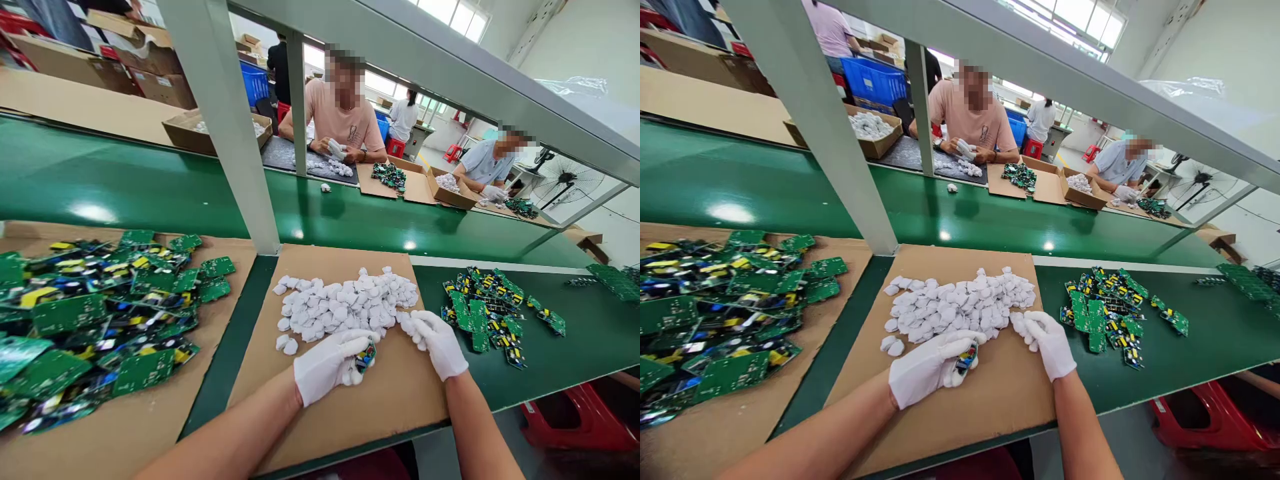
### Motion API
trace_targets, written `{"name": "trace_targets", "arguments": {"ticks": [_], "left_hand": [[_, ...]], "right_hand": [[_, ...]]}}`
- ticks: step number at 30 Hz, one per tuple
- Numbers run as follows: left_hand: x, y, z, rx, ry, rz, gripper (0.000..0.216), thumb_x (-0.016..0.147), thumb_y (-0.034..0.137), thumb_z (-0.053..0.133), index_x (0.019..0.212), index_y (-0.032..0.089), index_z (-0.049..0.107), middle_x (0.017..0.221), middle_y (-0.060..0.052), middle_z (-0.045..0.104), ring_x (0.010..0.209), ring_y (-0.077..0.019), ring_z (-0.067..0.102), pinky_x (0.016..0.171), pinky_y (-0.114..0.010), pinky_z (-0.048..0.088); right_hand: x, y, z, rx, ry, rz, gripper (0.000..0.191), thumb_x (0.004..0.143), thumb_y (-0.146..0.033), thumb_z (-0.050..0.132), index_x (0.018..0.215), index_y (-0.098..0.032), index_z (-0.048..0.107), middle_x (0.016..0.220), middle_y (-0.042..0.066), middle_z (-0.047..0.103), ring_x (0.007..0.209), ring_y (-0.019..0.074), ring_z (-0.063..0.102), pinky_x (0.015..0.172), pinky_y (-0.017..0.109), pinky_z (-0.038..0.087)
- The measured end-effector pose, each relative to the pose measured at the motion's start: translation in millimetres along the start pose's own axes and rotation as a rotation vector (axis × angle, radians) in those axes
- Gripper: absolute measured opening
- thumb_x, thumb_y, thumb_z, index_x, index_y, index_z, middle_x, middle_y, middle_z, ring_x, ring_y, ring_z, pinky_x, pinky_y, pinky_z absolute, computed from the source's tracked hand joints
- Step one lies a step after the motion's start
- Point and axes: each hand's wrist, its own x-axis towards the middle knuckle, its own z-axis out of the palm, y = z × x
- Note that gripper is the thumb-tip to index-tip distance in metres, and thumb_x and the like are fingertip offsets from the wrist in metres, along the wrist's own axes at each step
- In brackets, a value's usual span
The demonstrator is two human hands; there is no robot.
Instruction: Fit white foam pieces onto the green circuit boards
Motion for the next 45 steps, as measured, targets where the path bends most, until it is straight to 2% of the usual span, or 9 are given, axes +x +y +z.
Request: {"name": "trace_targets", "arguments": {"ticks": [6,9,12,15,19,24,31,40,45], "left_hand": [[-3.8,4.3,6.9,-0.046,-0.011,-0.089,0.046,0.077,0.059,0.050,0.073,0.014,0.055,0.051,0.002,0.046,0.039,-0.0120,0.054,0.031,-0.017,0.023],[-1.1,2.7,15.5,0.021,0.027,-0.046,0.040,0.075,0.049,0.059,0.096,0.015,0.056,0.065,0.000,0.058,0.038,-0.0095,0.054,0.027,-0.015,0.022],[3.5,1.5,24.1,0.136,-0.027,0.005,0.065,0.075,0.045,0.062,0.130,0.023,0.037,0.100,-0.009,0.063,0.039,-0.0076,0.056,0.026,-0.015,0.025],[8.2,0.6,27.5,0.242,-0.104,0.106,0.055,0.075,0.047,0.062,0.122,0.019,0.049,0.096,-0.008,0.062,0.041,-0.0069,0.056,0.029,-0.015,0.029],[11.9,-4.0,24.8,0.284,-0.091,0.200,0.038,0.074,0.048,0.064,0.087,0.012,0.063,0.078,-0.004,0.059,0.042,-0.0048,0.051,0.036,-0.016,0.036],[12.6,-8.1,25.2,0.195,-0.018,0.212,0.045,0.065,0.045,0.073,0.095,0.015,0.059,0.068,0.001,0.054,0.041,-0.0049,0.043,0.038,-0.020,0.040],[14.2,3.4,36.2,0.249,-0.209,0.349,0.030,0.072,0.044,0.067,0.075,0.014,0.061,0.066,-0.003,0.059,0.069,-0.0147,0.057,0.070,-0.027,0.045],[-2.2,1.6,34.2,0.487,0.154,0.301,0.026,0.069,0.036,0.070,0.078,0.014,0.058,0.079,-0.004,0.064,0.075,-0.0156,0.059,0.069,-0.027,0.046],[10.8,26.9,55.5,1.170,0.174,0.418,0.027,0.078,0.020,0.056,0.104,0.019,0.061,0.082,-0.003,0.066,0.075,-0.0178,0.060,0.072,-0.030,0.045]], "right_hand": [[-17.7,-16.1,2.2,0.163,-0.052,0.041,0.032,0.079,-0.045,0.063,0.095,-0.017,0.061,0.061,0.000,0.058,0.049,0.0110,0.049,0.042,0.021,0.037],[-25.4,-32.2,11.0,0.118,-0.068,-0.135,0.018,0.077,-0.034,0.066,0.088,-0.020,0.066,0.080,0.003,0.064,0.057,0.0118,0.054,0.051,0.025,0.045],[-27.1,-40.2,18.4,0.029,-0.059,-0.282,0.012,0.078,-0.027,0.064,0.087,-0.022,0.069,0.089,0.004,0.067,0.065,0.0142,0.059,0.060,0.027,0.050],[-28.2,-39.7,26.0,-0.002,-0.105,-0.327,0.013,0.076,-0.022,0.065,0.088,-0.023,0.070,0.088,0.004,0.069,0.067,0.0156,0.061,0.061,0.028,0.051],[-30.6,-36.5,39.1,0.312,-0.086,-0.098,0.011,0.072,-0.025,0.072,0.081,-0.021,0.069,0.071,0.002,0.067,0.050,0.0096,0.053,0.045,0.021,0.042],[-28.7,-37.2,50.3,0.755,0.044,0.140,0.028,0.072,-0.046,0.070,0.076,-0.020,0.059,0.057,-0.005,0.056,0.035,0.0016,0.028,0.036,0.016,0.029],[-44.0,-39.6,62.6,0.543,0.057,0.087,0.026,0.070,-0.037,0.076,0.079,-0.017,0.063,0.053,-0.003,0.057,0.039,0.0064,0.044,0.037,0.017,0.032],[-24.7,-26.1,35.2,0.752,0.372,0.101,0.033,0.073,-0.049,0.067,0.092,-0.023,0.059,0.083,-0.001,0.063,0.040,0.0018,0.035,0.036,0.016,0.026],[-16.9,-2.4,6.6,0.114,0.315,-0.042,0.044,0.074,-0.038,0.065,0.115,-0.021,0.060,0.100,0.006,0.066,0.061,0.0120,0.059,0.055,0.025,0.046]]}}
